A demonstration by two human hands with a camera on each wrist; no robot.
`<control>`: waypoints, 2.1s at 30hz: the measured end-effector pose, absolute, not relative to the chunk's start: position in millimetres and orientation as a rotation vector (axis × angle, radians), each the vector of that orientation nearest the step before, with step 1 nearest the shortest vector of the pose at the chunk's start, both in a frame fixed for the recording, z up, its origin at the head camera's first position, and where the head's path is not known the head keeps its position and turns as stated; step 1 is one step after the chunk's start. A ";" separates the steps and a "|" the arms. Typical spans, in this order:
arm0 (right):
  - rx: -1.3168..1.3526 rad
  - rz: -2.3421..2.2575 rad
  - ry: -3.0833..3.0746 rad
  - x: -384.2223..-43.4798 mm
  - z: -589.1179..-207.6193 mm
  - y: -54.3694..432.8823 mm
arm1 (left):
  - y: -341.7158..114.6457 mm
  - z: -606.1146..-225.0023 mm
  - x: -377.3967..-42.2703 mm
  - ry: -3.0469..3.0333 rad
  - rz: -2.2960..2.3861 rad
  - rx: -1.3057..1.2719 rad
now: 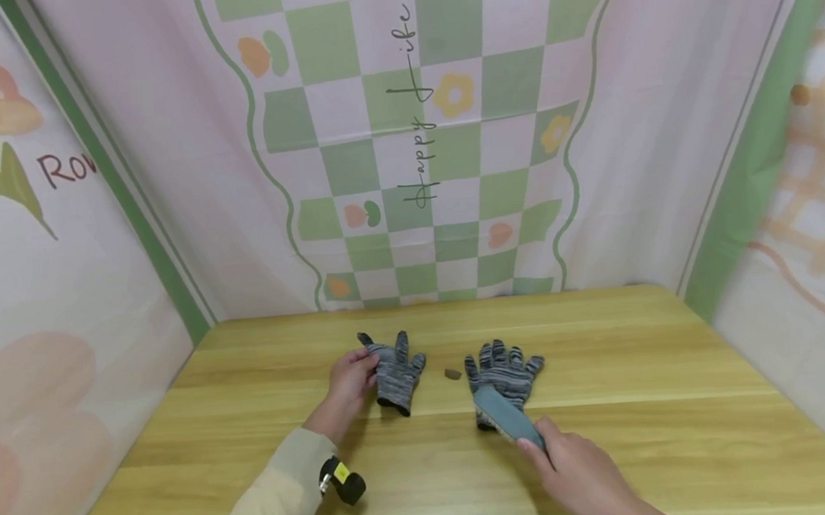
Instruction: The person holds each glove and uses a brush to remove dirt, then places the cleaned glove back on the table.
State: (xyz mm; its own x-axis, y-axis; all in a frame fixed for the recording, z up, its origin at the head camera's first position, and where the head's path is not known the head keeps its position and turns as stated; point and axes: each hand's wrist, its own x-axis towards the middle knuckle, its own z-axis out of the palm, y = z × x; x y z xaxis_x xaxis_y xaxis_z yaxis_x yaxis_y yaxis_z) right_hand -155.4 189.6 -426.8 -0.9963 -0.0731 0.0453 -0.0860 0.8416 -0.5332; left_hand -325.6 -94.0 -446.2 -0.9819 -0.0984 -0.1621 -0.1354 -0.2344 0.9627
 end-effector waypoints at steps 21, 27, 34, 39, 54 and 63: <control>0.113 0.862 -3.028 -159.2 -426.8 190.7 | -111.5 -450.1 -321.7 2.334 2.117 -0.306; 0.110 0.844 -3.042 -159.7 -427.7 193.4 | -114.9 -447.3 -316.2 2.464 1.972 -0.253; 0.119 0.831 -3.034 -159.3 -428.2 198.3 | -116.5 -441.9 -307.7 2.580 1.830 -0.197; 0.132 0.785 -3.031 -159.3 -427.7 205.0 | -111.8 -439.4 -303.9 2.647 1.814 -0.118; 0.073 0.706 -3.019 -159.5 -423.6 233.4 | -61.0 -432.9 -290.7 2.673 1.624 0.392; 0.055 0.647 -3.000 -161.1 -421.5 243.9 | -25.2 -436.5 -290.1 2.664 1.391 0.454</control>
State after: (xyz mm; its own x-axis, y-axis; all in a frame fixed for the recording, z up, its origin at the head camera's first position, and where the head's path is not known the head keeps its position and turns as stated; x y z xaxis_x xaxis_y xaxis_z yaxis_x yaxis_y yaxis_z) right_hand -161.1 243.9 -421.5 -0.9967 -0.0200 0.0782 -0.0505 0.9107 -0.4100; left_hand -290.1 -25.2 -436.5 -0.9503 0.3079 0.0465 0.2141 0.5377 0.8155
